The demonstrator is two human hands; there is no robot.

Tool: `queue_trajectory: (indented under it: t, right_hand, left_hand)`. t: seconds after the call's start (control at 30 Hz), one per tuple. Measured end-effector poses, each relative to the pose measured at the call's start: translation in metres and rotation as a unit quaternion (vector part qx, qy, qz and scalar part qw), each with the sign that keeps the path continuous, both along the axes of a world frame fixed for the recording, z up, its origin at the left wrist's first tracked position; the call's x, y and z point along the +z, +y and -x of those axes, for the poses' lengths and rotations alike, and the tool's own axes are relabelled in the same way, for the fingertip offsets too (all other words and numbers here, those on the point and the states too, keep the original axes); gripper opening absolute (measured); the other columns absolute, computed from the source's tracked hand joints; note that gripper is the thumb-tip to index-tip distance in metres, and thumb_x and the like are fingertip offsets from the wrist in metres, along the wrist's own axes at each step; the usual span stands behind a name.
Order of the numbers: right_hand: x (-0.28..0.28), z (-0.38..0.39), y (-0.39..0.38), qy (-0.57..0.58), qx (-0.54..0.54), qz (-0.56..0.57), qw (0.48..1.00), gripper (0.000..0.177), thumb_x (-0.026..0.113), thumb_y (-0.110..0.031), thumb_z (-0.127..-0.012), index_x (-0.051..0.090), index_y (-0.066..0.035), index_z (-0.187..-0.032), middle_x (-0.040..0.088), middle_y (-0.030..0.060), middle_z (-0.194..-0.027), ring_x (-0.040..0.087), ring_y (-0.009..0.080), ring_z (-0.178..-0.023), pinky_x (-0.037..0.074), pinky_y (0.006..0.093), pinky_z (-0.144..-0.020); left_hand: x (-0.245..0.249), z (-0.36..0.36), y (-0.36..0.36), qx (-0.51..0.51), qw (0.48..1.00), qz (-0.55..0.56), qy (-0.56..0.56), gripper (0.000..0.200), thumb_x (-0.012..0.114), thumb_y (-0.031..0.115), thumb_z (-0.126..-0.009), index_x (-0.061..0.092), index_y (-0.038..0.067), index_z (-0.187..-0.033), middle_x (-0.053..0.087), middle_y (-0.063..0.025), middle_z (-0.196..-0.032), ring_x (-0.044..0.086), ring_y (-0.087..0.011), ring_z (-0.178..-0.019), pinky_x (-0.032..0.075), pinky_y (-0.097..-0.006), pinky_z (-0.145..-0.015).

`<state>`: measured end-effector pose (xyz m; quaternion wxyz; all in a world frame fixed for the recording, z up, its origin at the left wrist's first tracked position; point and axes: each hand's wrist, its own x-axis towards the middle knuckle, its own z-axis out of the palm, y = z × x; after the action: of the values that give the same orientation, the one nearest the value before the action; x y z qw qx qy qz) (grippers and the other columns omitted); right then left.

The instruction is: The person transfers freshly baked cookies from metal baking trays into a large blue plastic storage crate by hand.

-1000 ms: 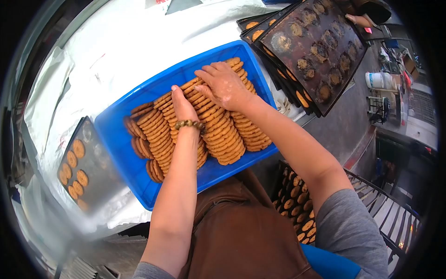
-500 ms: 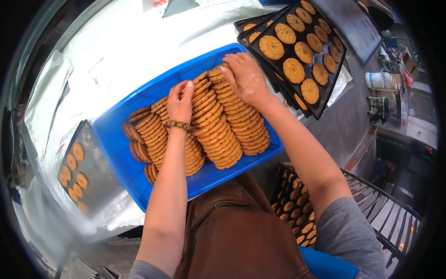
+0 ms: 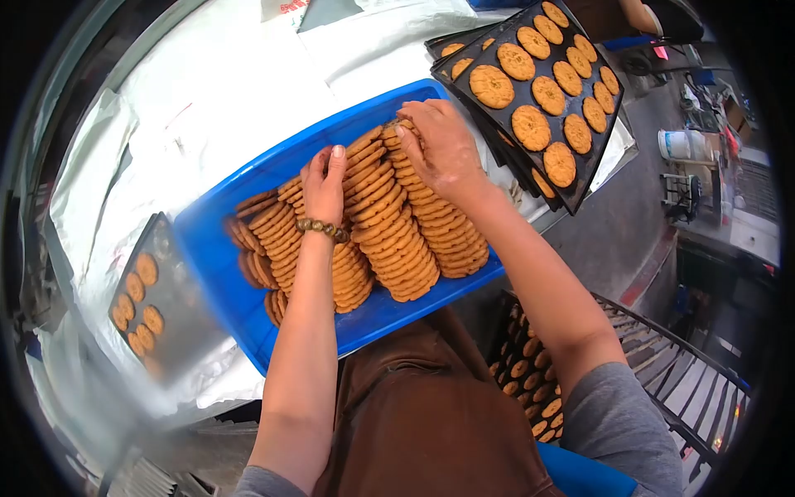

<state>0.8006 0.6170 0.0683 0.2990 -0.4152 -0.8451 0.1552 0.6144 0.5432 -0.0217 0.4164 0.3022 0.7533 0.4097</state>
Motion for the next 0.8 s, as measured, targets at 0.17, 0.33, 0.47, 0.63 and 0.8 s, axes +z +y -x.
queue_trajectory:
  t: [0.17,0.33,0.47,0.63,0.8]
  right_hand:
    - [0.002,0.011,0.000,0.001,0.042,-0.060,0.997,0.021,0.068,-0.007,-0.097,0.066,0.002,-0.116,0.070,0.0171,-0.113,0.063,0.0368,-0.108,0.052,0.0444,-0.094]
    - [0.043,0.071,-0.067,0.000,0.049,0.032,0.998,0.027,0.068,-0.003,-0.097,0.065,0.001,-0.123,0.070,0.0182,-0.120,0.065,0.0361,-0.111,0.052,0.0436,-0.097]
    - [0.050,0.115,-0.125,0.015,0.123,0.101,0.987,0.030,0.066,0.000,-0.097,0.063,0.002,-0.126,0.069,0.0198,-0.122,0.065,0.0380,-0.111,0.052,0.0438,-0.097]
    - [0.058,0.197,-0.176,0.058,0.156,0.161,0.973,0.030,0.064,0.004,-0.097,0.063,0.003,-0.126,0.069,0.0180,-0.113,0.067,0.0313,-0.102,0.054,0.0370,-0.088]
    - [0.047,0.325,-0.217,0.038,0.196,0.210,0.957,0.025,0.069,-0.001,-0.096,0.067,0.001,-0.120,0.070,0.0127,-0.103,0.067,0.0225,-0.084,0.055,0.0323,-0.077]
  left_hand:
    - [0.003,0.027,-0.027,-0.011,0.997,-0.057,0.049,0.056,0.069,0.047,-0.099,0.067,-0.001,-0.128,0.057,-0.0224,-0.135,0.056,-0.0391,-0.128,0.044,-0.0494,-0.111]
    - [0.109,0.110,-0.126,0.041,0.962,-0.235,0.134,0.028,0.074,0.007,-0.095,0.069,-0.003,-0.121,0.061,-0.0156,-0.129,0.068,-0.0236,-0.111,0.060,-0.0336,-0.092]
    - [0.110,0.231,-0.237,0.139,0.921,-0.192,0.309,0.018,0.067,0.001,-0.097,0.071,-0.002,-0.114,0.062,-0.0126,-0.128,0.068,-0.0183,-0.101,0.058,-0.0306,-0.087]
    - [0.019,0.415,-0.419,0.242,0.879,0.026,0.409,0.020,0.077,0.010,-0.089,0.072,0.001,-0.106,0.062,-0.0122,-0.115,0.069,-0.0219,-0.089,0.059,-0.0335,-0.076]
    - [-0.033,0.540,-0.551,0.187,0.827,0.307,0.433,0.058,0.085,0.023,-0.084,0.062,0.002,-0.133,0.054,-0.0178,-0.142,0.053,-0.0386,-0.132,0.047,-0.0483,-0.110]
